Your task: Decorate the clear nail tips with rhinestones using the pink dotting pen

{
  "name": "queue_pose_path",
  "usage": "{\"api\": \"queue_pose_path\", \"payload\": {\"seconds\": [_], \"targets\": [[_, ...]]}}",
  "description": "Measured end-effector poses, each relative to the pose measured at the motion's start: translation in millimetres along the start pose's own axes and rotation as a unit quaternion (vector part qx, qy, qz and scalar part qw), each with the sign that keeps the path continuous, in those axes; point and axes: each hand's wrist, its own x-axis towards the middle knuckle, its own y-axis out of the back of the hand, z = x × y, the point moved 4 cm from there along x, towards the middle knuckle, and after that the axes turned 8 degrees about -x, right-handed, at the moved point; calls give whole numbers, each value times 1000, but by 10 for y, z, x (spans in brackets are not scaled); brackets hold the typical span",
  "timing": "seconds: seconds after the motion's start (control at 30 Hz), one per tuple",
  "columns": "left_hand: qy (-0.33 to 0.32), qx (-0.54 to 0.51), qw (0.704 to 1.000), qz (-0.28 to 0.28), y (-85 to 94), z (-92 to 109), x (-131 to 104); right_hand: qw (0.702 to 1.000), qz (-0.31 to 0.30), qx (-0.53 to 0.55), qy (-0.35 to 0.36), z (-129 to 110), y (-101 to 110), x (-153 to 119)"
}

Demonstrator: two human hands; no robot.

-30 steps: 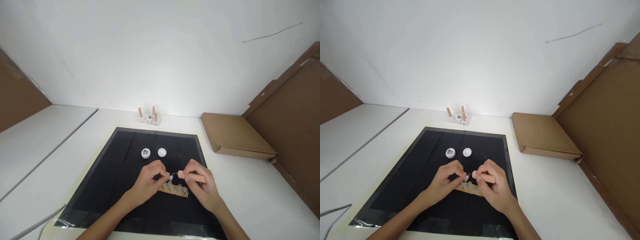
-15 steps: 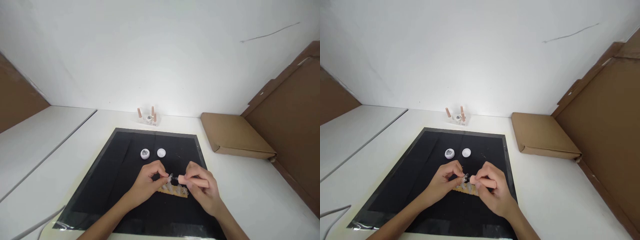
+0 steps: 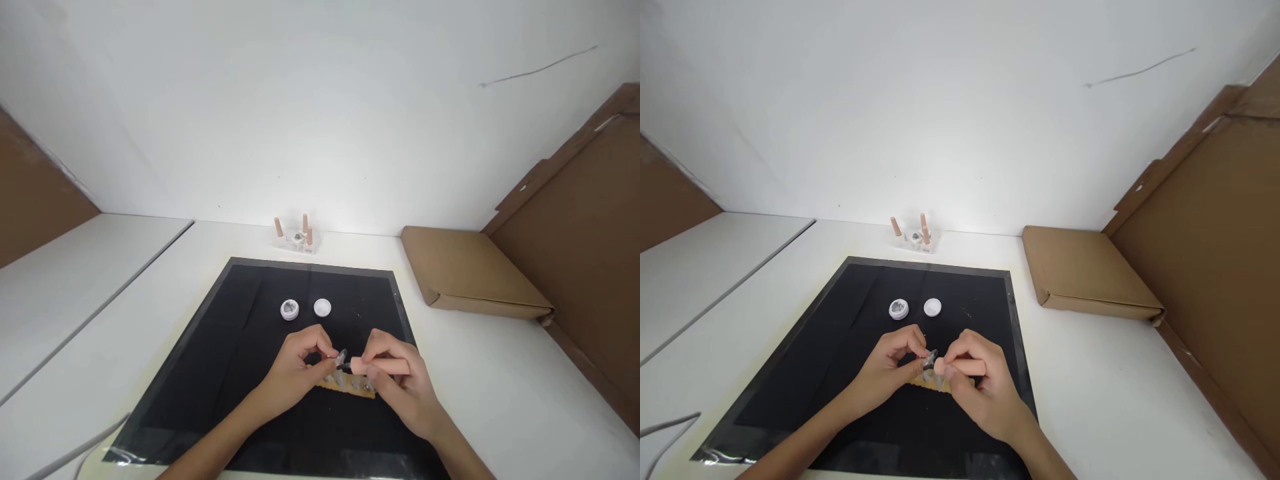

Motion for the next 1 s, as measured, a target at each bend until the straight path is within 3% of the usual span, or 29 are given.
{"api": "queue_pose_path", "payload": {"seconds": [0.13,0.33,0.53,0.7,0.9,1.0], "targets": [[15,-4,1000,1,-1,-23,-9,999,48,-2,-10,25,42,-4],[25,-20,999,0,-2,-18,-2,1000,-1,6,14,-4,-1,-13],[51,-36,998,0,-8,-18,-18,999,53,-8,5,22,46,-16],[66,-45,997,2,-15,-16,-14,1000,8,-1,23,2,0,-15],[93,-56,994,9,-7,-4,-23,997,65,-33,24,12,49,-12],[107,-60,992,6,-10,0,-26,998,40,-31,47,-38,15,-2]]}}
